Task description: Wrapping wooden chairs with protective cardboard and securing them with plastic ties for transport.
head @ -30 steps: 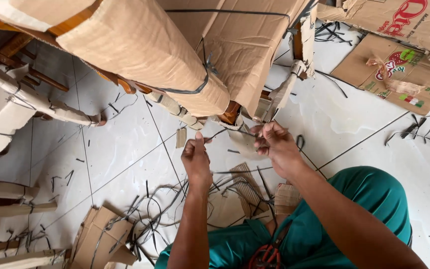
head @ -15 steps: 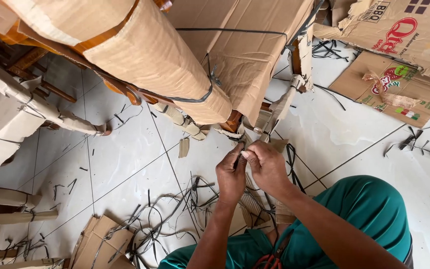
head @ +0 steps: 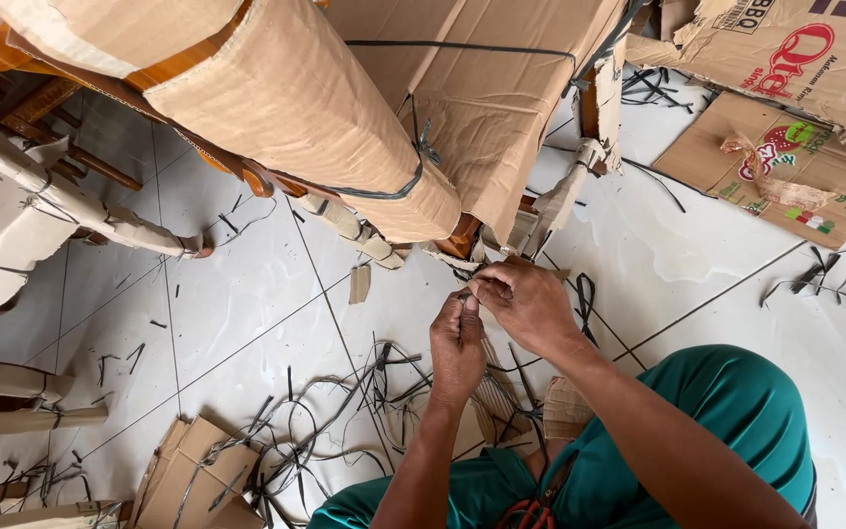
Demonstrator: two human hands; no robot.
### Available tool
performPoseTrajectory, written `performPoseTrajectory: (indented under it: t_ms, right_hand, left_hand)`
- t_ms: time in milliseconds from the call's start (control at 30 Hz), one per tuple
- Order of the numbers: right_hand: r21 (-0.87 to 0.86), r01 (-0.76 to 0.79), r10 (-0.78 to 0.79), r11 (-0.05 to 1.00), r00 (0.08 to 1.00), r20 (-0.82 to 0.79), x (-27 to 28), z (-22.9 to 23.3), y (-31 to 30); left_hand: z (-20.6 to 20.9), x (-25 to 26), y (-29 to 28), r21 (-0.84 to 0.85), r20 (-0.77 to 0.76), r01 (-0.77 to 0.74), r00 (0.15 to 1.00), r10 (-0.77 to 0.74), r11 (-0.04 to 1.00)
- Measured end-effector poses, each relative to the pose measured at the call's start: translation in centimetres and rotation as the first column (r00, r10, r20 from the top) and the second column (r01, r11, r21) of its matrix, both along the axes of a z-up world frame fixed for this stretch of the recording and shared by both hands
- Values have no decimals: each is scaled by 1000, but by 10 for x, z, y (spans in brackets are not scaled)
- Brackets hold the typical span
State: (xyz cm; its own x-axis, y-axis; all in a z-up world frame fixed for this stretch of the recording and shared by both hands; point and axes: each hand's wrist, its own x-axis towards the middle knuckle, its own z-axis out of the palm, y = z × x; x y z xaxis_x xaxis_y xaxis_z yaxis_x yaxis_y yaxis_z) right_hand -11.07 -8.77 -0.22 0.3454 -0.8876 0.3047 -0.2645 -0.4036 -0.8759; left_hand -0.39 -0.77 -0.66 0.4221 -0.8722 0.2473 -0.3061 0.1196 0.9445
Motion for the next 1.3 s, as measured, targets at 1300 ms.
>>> performPoseTrajectory:
  t_ms: [1300]
  right_hand:
    - [-520,10,-196,854,932,-304,-16,-14,-5]
  left_hand:
    - [-5,32,-12,64,-597,99,801,-41,993]
